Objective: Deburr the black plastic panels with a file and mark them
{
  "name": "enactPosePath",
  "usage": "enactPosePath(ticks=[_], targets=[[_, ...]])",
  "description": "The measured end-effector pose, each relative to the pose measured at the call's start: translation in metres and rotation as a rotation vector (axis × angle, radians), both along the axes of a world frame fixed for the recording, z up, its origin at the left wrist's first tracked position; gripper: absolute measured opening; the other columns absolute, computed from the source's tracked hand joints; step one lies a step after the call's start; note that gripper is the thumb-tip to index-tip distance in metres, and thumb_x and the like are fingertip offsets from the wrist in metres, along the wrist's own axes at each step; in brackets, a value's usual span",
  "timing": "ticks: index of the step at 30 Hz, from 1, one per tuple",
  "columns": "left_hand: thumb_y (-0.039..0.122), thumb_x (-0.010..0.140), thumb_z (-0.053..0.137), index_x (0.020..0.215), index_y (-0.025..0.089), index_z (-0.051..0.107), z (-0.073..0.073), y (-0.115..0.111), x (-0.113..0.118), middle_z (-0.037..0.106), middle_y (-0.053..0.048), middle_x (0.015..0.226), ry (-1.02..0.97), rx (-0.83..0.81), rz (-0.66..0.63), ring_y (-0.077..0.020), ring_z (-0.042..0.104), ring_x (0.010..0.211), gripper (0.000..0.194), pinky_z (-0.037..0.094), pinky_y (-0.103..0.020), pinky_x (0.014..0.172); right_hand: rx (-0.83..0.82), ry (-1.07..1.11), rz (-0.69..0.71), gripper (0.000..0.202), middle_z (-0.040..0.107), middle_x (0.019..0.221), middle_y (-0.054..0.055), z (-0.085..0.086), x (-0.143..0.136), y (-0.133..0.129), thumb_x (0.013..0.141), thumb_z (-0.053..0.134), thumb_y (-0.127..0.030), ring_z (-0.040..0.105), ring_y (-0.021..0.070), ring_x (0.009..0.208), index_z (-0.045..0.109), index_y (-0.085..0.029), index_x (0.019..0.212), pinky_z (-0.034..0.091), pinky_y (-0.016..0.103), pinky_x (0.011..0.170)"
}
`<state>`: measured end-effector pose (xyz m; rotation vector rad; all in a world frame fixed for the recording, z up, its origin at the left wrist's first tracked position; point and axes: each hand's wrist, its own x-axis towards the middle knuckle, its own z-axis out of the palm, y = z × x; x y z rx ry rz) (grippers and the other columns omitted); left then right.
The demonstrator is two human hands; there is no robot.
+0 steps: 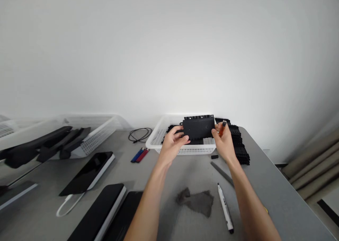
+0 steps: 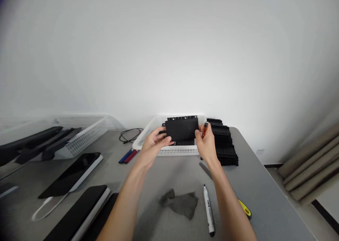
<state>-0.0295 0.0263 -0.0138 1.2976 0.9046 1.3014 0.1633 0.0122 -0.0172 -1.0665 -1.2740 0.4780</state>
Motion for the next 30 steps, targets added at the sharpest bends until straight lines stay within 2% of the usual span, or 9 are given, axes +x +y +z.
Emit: enactPosePath(ticks=[2, 4, 6, 10, 12, 15, 19, 27, 30], targets=[[0.033, 0.067, 0.078, 0.106, 0.016, 0.055, 0.0, 0.001, 0.0, 0.071, -0.005, 0.09, -0.016, 0.01, 0.029, -0.0189, 0.069, 0.085, 0.048, 0.058, -0.039, 0.086, -0.031, -0.055, -0.108, 0.022, 0.046, 0.08, 0.0, 0.003, 0.0, -0.007, 0.085, 0.054, -0.041, 0.039, 0.0143, 0.068, 0.041, -0.024, 0.083, 0.036, 0.03, 0.065], [0.031, 0.068, 0.077, 0.104, 0.017, 0.053, -0.001, 0.002, 0.0, 0.071, -0.003, 0.088, -0.027, 0.022, 0.048, -0.0169, 0.069, 0.081, 0.045, 0.058, -0.038, 0.085, -0.097, -0.047, -0.118, 0.027, 0.044, 0.076, -0.001, 0.006, -0.002, -0.014, 0.087, 0.051, -0.048, 0.037, 0.0144, 0.066, 0.041, -0.023, 0.081, 0.033, 0.028, 0.061], [0.03, 0.068, 0.076, 0.101, 0.018, 0.051, -0.003, 0.004, 0.0, 0.071, -0.003, 0.087, -0.024, 0.035, 0.045, -0.0159, 0.068, 0.078, 0.044, 0.058, -0.037, 0.084, -0.217, 0.044, 0.057, 0.032, 0.038, 0.069, -0.003, 0.008, -0.008, -0.017, 0.089, 0.043, -0.053, 0.032, 0.0129, 0.059, 0.039, -0.023, 0.078, 0.028, 0.025, 0.053], [0.03, 0.072, 0.073, 0.101, 0.019, 0.049, -0.006, 0.006, 0.002, 0.072, -0.003, 0.09, 0.034, 0.092, 0.004, -0.0165, 0.069, 0.079, 0.039, 0.056, -0.037, 0.086, -0.54, 0.278, 0.549, 0.034, 0.027, 0.062, -0.006, 0.003, -0.024, -0.012, 0.085, 0.038, -0.055, 0.019, 0.0098, 0.051, 0.035, -0.023, 0.073, 0.01, 0.022, 0.044], [0.028, 0.075, 0.069, 0.101, 0.02, 0.048, -0.007, 0.005, 0.003, 0.072, -0.004, 0.093, 0.096, 0.141, -0.02, -0.0176, 0.07, 0.083, 0.035, 0.054, -0.035, 0.086, -0.654, 0.355, 0.704, 0.031, 0.026, 0.06, -0.006, 0.0, -0.032, -0.007, 0.08, 0.039, -0.052, 0.017, 0.0091, 0.05, 0.034, -0.022, 0.07, 0.007, 0.022, 0.044], [0.025, 0.078, 0.063, 0.104, 0.02, 0.048, -0.006, 0.003, 0.003, 0.071, -0.006, 0.097, 0.198, 0.201, -0.033, -0.0187, 0.07, 0.088, 0.03, 0.052, -0.032, 0.083, -0.732, 0.434, 0.838, 0.025, 0.027, 0.059, -0.005, -0.002, -0.038, -0.004, 0.074, 0.037, -0.045, 0.019, 0.0091, 0.05, 0.034, -0.022, 0.066, 0.01, 0.022, 0.044], [0.024, 0.08, 0.059, 0.106, 0.019, 0.049, -0.003, 0.001, 0.003, 0.071, -0.006, 0.099, 0.29, 0.234, -0.051, -0.0182, 0.069, 0.087, 0.028, 0.052, -0.03, 0.081, -0.788, 0.516, 0.894, 0.02, 0.027, 0.059, -0.004, -0.002, -0.039, -0.004, 0.069, 0.037, -0.04, 0.023, 0.0097, 0.05, 0.034, -0.021, 0.063, 0.015, 0.022, 0.045], [0.022, 0.082, 0.057, 0.11, 0.019, 0.05, -0.004, -0.002, 0.006, 0.071, -0.008, 0.104, 0.349, 0.285, -0.065, -0.0183, 0.07, 0.087, 0.029, 0.054, -0.032, 0.082, -0.869, 0.578, 0.888, 0.018, 0.025, 0.059, -0.004, -0.003, -0.037, -0.003, 0.067, 0.036, -0.038, 0.02, 0.0092, 0.049, 0.035, -0.021, 0.063, 0.012, 0.022, 0.045], [0.022, 0.082, 0.057, 0.111, 0.019, 0.05, -0.004, -0.002, 0.006, 0.071, -0.009, 0.105, 0.355, 0.291, -0.06, -0.0201, 0.07, 0.092, 0.03, 0.054, -0.032, 0.083, -0.871, 0.578, 0.898, 0.017, 0.026, 0.06, -0.004, -0.003, -0.037, -0.004, 0.067, 0.037, -0.037, 0.02, 0.009, 0.049, 0.035, -0.02, 0.064, 0.012, 0.022, 0.045]])
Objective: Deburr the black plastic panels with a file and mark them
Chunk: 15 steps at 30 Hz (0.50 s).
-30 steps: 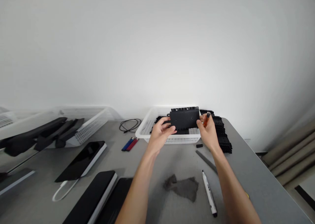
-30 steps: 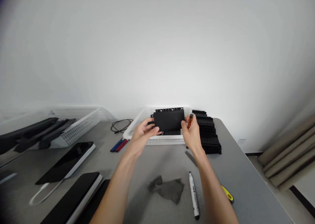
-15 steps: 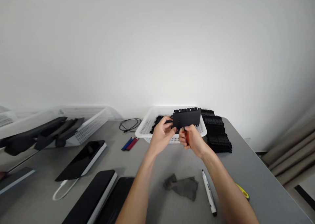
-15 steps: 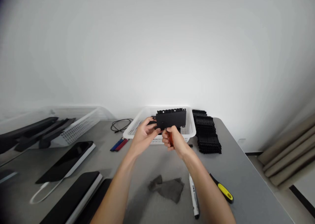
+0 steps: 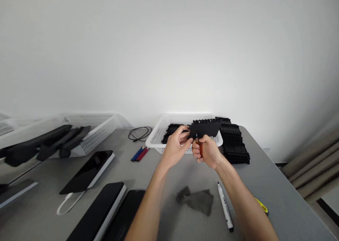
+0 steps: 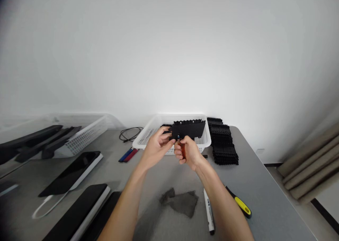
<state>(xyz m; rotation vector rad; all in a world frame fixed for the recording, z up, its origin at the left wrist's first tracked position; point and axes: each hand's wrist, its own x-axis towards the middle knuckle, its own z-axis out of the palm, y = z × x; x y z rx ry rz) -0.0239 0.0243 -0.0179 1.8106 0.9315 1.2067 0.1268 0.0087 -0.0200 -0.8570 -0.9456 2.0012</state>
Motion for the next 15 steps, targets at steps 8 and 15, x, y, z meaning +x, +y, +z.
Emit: enactPosePath(ticks=[8, 15], targets=[[0.024, 0.083, 0.058, 0.109, 0.02, 0.05, -0.001, 0.002, -0.004, 0.071, -0.008, 0.104, -0.024, 0.006, 0.038, -0.0195, 0.069, 0.093, 0.027, 0.052, -0.033, 0.087, 0.033, 0.04, 0.022, 0.026, 0.027, 0.061, -0.005, 0.0, 0.004, 0.001, 0.073, 0.039, -0.046, 0.019, 0.0094, 0.051, 0.035, -0.021, 0.067, 0.012, 0.02, 0.044], [0.029, 0.081, 0.061, 0.107, 0.02, 0.049, -0.008, 0.012, -0.012, 0.072, -0.007, 0.097, -0.153, 0.005, 0.071, -0.0179, 0.069, 0.085, 0.03, 0.054, -0.034, 0.085, 0.012, 0.044, -0.135, 0.026, 0.026, 0.059, -0.005, 0.005, 0.023, 0.007, 0.073, 0.038, -0.045, 0.019, 0.0098, 0.05, 0.032, -0.022, 0.063, 0.013, 0.02, 0.042]])
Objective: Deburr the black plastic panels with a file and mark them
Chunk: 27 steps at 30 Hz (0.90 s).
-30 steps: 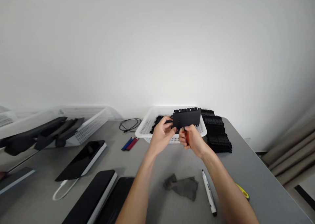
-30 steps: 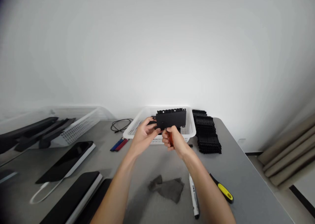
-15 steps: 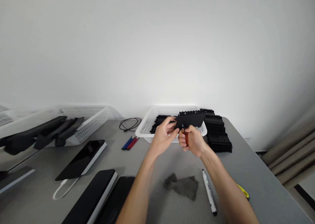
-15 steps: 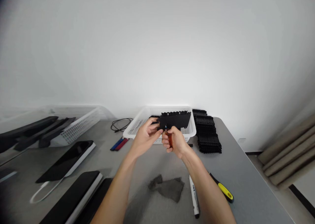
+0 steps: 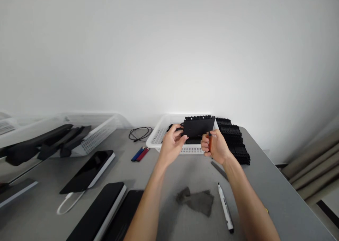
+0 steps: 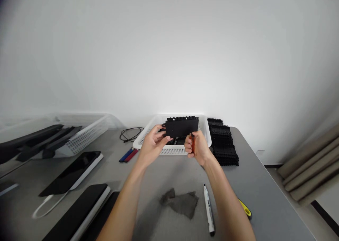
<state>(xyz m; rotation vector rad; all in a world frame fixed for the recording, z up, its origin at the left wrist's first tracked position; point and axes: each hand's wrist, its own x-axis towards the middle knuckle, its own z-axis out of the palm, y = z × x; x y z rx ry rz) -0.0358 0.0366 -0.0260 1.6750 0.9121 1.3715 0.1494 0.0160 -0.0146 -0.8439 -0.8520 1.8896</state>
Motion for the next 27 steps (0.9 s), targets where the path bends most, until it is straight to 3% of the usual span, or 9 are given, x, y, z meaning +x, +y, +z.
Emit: enactPosePath(ticks=[12, 17, 22, 27], targets=[[0.029, 0.081, 0.061, 0.108, 0.02, 0.049, 0.004, -0.003, -0.003, 0.071, -0.008, 0.1, 0.052, -0.028, -0.01, -0.0197, 0.07, 0.089, 0.032, 0.053, -0.035, 0.087, -0.023, -0.033, -0.017, 0.019, 0.025, 0.057, -0.005, -0.005, 0.002, 0.006, 0.069, 0.038, -0.039, 0.015, 0.0092, 0.048, 0.034, -0.022, 0.062, 0.007, 0.02, 0.042], [0.029, 0.079, 0.062, 0.106, 0.02, 0.049, 0.006, -0.003, -0.001, 0.071, -0.007, 0.099, 0.022, -0.035, 0.009, -0.0196, 0.07, 0.091, 0.031, 0.053, -0.035, 0.088, -0.002, -0.056, 0.013, 0.02, 0.025, 0.059, -0.005, -0.004, 0.002, 0.005, 0.073, 0.036, -0.04, 0.016, 0.0092, 0.049, 0.034, -0.021, 0.066, 0.008, 0.021, 0.043], [0.028, 0.075, 0.066, 0.103, 0.019, 0.05, 0.007, -0.003, -0.002, 0.071, -0.005, 0.094, -0.086, -0.098, 0.084, -0.0186, 0.07, 0.086, 0.034, 0.055, -0.037, 0.089, 0.222, -0.204, -0.027, 0.035, 0.034, 0.066, -0.005, 0.002, 0.005, -0.007, 0.086, 0.041, -0.056, 0.026, 0.0098, 0.055, 0.044, -0.021, 0.082, 0.018, 0.021, 0.047], [0.025, 0.071, 0.067, 0.105, 0.018, 0.051, 0.01, -0.004, -0.003, 0.07, -0.004, 0.094, -0.213, -0.162, 0.196, -0.0182, 0.069, 0.088, 0.038, 0.055, -0.04, 0.09, 0.596, -0.743, -0.212, 0.03, 0.043, 0.07, -0.005, -0.005, 0.015, -0.017, 0.091, 0.045, -0.052, 0.038, 0.0121, 0.062, 0.043, -0.023, 0.087, 0.031, 0.025, 0.058]])
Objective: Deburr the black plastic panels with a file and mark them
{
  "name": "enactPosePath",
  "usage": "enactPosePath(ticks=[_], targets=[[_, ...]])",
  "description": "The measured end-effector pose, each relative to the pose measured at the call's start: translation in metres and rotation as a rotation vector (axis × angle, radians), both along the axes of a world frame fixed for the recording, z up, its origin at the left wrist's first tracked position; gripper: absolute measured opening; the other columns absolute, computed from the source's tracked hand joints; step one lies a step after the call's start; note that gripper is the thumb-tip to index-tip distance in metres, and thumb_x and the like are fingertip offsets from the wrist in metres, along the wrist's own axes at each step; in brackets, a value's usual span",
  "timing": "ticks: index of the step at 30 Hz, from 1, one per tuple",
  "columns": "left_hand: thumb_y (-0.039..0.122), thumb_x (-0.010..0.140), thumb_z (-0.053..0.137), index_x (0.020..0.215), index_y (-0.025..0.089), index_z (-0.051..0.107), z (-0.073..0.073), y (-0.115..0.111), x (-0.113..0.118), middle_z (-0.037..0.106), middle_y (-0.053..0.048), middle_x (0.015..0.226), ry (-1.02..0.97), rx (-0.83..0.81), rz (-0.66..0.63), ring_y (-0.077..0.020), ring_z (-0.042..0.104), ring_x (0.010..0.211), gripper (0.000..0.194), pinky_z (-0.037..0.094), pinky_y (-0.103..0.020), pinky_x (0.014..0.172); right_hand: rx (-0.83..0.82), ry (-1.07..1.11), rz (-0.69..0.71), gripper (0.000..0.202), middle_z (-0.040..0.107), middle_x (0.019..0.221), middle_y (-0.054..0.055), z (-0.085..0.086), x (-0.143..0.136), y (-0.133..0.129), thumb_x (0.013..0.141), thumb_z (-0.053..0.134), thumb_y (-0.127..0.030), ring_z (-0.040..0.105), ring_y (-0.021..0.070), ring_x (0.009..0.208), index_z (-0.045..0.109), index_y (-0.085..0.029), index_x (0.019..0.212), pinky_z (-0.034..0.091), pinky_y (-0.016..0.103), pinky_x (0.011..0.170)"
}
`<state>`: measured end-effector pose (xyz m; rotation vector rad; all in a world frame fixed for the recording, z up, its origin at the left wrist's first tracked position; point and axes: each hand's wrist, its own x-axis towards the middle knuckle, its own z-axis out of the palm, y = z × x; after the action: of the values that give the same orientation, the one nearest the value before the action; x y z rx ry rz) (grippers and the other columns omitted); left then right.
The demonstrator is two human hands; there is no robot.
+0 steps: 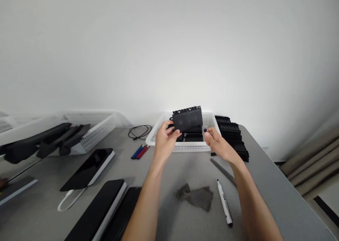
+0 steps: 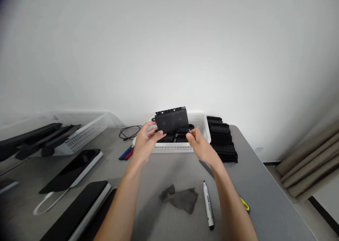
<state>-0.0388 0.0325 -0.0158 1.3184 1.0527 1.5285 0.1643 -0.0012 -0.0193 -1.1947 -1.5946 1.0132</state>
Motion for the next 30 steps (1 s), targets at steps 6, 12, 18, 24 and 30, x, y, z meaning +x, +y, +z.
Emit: enactPosePath(ticks=[6, 12, 18, 24, 30], targets=[[0.025, 0.068, 0.069, 0.102, 0.018, 0.052, 0.004, -0.003, 0.001, 0.07, -0.004, 0.094, -0.06, -0.009, -0.012, -0.0204, 0.068, 0.096, 0.038, 0.056, -0.041, 0.09, -0.017, -0.617, -0.12, 0.014, 0.062, 0.086, 0.005, -0.061, -0.031, -0.014, 0.082, 0.065, -0.029, 0.055, 0.0215, 0.086, 0.054, -0.019, 0.08, 0.037, 0.033, 0.074], [0.025, 0.067, 0.07, 0.103, 0.017, 0.053, 0.005, -0.007, 0.001, 0.069, -0.003, 0.091, -0.06, -0.03, -0.075, -0.0179, 0.068, 0.088, 0.04, 0.056, -0.041, 0.089, -0.086, -0.985, -0.093, 0.016, 0.069, 0.104, 0.015, -0.116, -0.061, -0.034, 0.077, 0.073, -0.024, 0.059, 0.0311, 0.104, 0.07, -0.016, 0.09, 0.04, 0.038, 0.085], [0.024, 0.065, 0.071, 0.1, 0.018, 0.054, 0.006, -0.007, 0.0, 0.069, -0.001, 0.085, -0.059, -0.022, -0.099, -0.0165, 0.068, 0.081, 0.039, 0.056, -0.04, 0.087, -0.038, -0.904, -0.105, 0.014, 0.071, 0.101, 0.009, -0.111, -0.048, -0.049, 0.08, 0.071, -0.029, 0.062, 0.0282, 0.102, 0.072, -0.02, 0.091, 0.042, 0.035, 0.085], [0.024, 0.065, 0.071, 0.097, 0.018, 0.055, 0.005, -0.007, -0.002, 0.068, -0.001, 0.082, -0.03, -0.006, -0.129, -0.0173, 0.068, 0.081, 0.036, 0.055, -0.04, 0.087, 0.006, -0.734, -0.36, 0.025, 0.069, 0.113, 0.008, -0.119, 0.014, -0.096, 0.086, 0.056, -0.023, 0.062, 0.0271, 0.105, 0.068, -0.023, 0.108, 0.045, 0.036, 0.088], [0.027, 0.065, 0.074, 0.1, 0.017, 0.058, 0.003, -0.006, -0.003, 0.07, -0.002, 0.082, 0.0, -0.025, -0.152, -0.0176, 0.068, 0.077, 0.04, 0.055, -0.042, 0.087, -0.019, -0.594, -0.682, 0.027, 0.071, 0.101, 0.009, -0.161, 0.062, -0.15, 0.089, 0.048, -0.039, 0.067, 0.0274, 0.091, 0.069, -0.025, 0.097, 0.05, 0.037, 0.079]])
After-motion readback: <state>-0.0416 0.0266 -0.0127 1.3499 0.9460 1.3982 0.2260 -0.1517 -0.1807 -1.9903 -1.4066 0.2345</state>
